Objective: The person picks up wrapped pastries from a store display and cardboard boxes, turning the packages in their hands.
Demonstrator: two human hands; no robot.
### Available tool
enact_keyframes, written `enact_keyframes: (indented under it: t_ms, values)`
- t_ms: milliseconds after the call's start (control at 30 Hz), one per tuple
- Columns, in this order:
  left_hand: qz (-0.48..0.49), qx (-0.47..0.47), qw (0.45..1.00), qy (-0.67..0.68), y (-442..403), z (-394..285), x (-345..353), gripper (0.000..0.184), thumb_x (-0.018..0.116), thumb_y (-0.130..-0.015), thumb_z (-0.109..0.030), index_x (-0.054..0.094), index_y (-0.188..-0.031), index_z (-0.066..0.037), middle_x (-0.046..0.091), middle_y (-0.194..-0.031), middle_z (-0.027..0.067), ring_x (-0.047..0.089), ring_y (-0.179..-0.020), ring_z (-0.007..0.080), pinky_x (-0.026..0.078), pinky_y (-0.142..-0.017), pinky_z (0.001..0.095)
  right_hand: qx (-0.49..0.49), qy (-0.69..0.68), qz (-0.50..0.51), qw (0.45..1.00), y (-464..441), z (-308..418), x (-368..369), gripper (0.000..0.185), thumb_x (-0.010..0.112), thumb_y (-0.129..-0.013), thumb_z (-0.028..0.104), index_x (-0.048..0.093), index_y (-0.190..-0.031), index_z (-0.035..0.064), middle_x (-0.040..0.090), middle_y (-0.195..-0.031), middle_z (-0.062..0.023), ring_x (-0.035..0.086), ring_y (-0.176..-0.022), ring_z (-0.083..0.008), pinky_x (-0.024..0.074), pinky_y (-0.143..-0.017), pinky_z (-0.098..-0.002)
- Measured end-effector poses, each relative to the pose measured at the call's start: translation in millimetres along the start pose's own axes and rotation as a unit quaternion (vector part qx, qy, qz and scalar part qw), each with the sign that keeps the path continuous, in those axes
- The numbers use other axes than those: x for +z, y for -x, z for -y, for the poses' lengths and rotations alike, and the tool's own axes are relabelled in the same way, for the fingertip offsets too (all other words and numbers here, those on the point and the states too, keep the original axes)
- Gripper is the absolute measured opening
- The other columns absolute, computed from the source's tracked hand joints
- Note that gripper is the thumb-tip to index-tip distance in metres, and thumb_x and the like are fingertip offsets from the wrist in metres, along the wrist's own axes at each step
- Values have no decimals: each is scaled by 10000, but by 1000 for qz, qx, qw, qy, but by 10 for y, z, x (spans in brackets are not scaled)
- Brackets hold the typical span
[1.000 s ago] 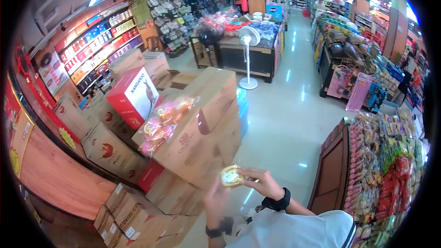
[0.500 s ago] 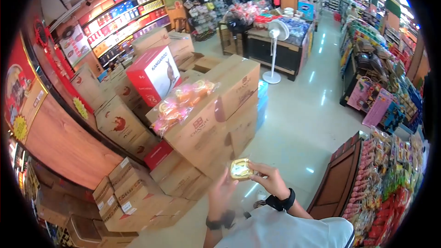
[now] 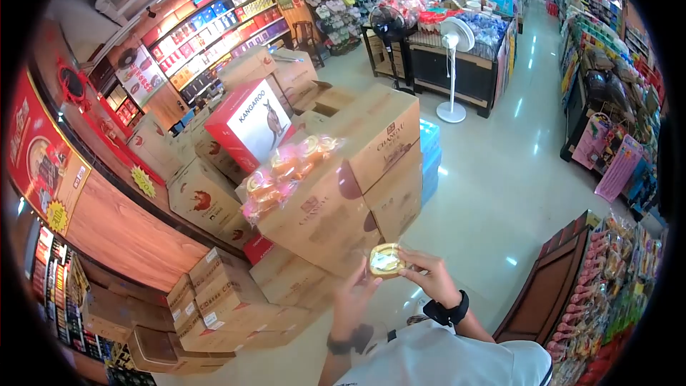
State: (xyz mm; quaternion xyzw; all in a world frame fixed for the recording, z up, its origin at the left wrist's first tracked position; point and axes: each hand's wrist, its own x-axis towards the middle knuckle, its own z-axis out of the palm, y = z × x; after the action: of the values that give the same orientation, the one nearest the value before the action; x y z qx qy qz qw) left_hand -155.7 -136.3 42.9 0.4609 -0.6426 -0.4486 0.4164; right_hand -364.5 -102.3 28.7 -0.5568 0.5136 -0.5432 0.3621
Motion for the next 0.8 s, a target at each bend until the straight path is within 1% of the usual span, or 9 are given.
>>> enact_keyframes:
  t_ms: [67, 167, 300, 367, 400, 467, 667, 767, 800]
  values:
    - [4, 10, 1000, -21, -71, -6, 139, 629, 837, -883, -149, 586, -1437, 12, 718, -1015, 67, 634, -907, 111, 527, -862, 275, 13, -6, -8, 1000, 4, -99, -122, 392, 760, -909, 58, 703, -1297, 49, 669, -1385, -151, 647, -825, -164, 553, -740, -280]
    - [48, -33, 998, -17, -180, -60, 325, 645, 812, -885, -58, 542, -1463, 37, 674, -1349, 111, 616, -1157, 118, 499, -1010, 290, 20, -15, -19, 1000, -27, -178, -340, 394, 767, -905, 62, 705, -1294, 50, 672, -1380, -152, 648, -823, -160, 554, -740, -282]
    - [59, -32, 997, -35, -283, -131, 564, 654, 816, -881, -63, 538, -1464, 38, 671, -1357, 115, 613, -1170, 117, 500, -1014, 289, 5, -21, -31, 999, -77, -240, -588, 386, 771, -900, 62, 709, -1281, 40, 684, -1358, -156, 636, -805, -155, 548, -727, -279]
    - [64, -36, 997, -32, -341, -136, 668, 662, 819, -880, -71, 534, -1467, 37, 666, -1366, 119, 612, -1181, 118, 501, -1018, 292, 22, -14, -22, 999, -93, -240, -722, 399, 767, -900, 43, 698, -1293, 25, 679, -1366, -159, 662, -887, -155, 554, -767, -279]
    - [53, -22, 998, -39, -366, -148, 723, 650, 827, -877, -94, 553, -1453, 31, 672, -1234, 98, 613, -1071, 115, 513, -955, 283, 29, -9, -17, 999, -103, -244, -784, 406, 764, -900, 34, 693, -1299, 17, 677, -1369, -161, 675, -928, -155, 558, -788, -279]
    - [33, 5, 998, -53, -392, -168, 822, 628, 844, -872, -139, 591, -1425, 19, 684, -968, 54, 616, -851, 109, 537, -831, 266, 20, -7, -22, 1000, -114, -266, -872, 409, 765, -896, 31, 693, -1299, 18, 678, -1368, -162, 679, -930, -161, 559, -788, -279]
    - [52, 33, 997, -48, -493, -134, 1011, 634, 840, -881, -156, 583, -1435, 12, 706, -1005, 61, 625, -881, 115, 534, -850, 267, 22, -12, -47, 999, -93, -294, -1047, 409, 768, -889, 29, 700, -1292, 24, 682, -1359, -163, 688, -930, -168, 560, -786, -279]
    - [85, 27, 995, -43, -553, -167, 1058, 633, 827, -896, -162, 570, -1448, 11, 712, -1030, 66, 627, -906, 115, 531, -867, 269, 32, -12, -73, 997, -54, -295, -1086, 404, 772, -888, 34, 706, -1287, 27, 687, -1351, -161, 688, -931, -164, 560, -783, -278]
    - [101, -5, 993, -54, -571, -219, 1062, 645, 825, -894, -146, 555, -1455, 24, 701, -1128, 80, 624, -992, 121, 522, -913, 278, 37, -10, -81, 996, -43, -296, -1090, 402, 773, -888, 36, 707, -1284, 28, 689, -1348, -160, 687, -931, -163, 560, -781, -278]
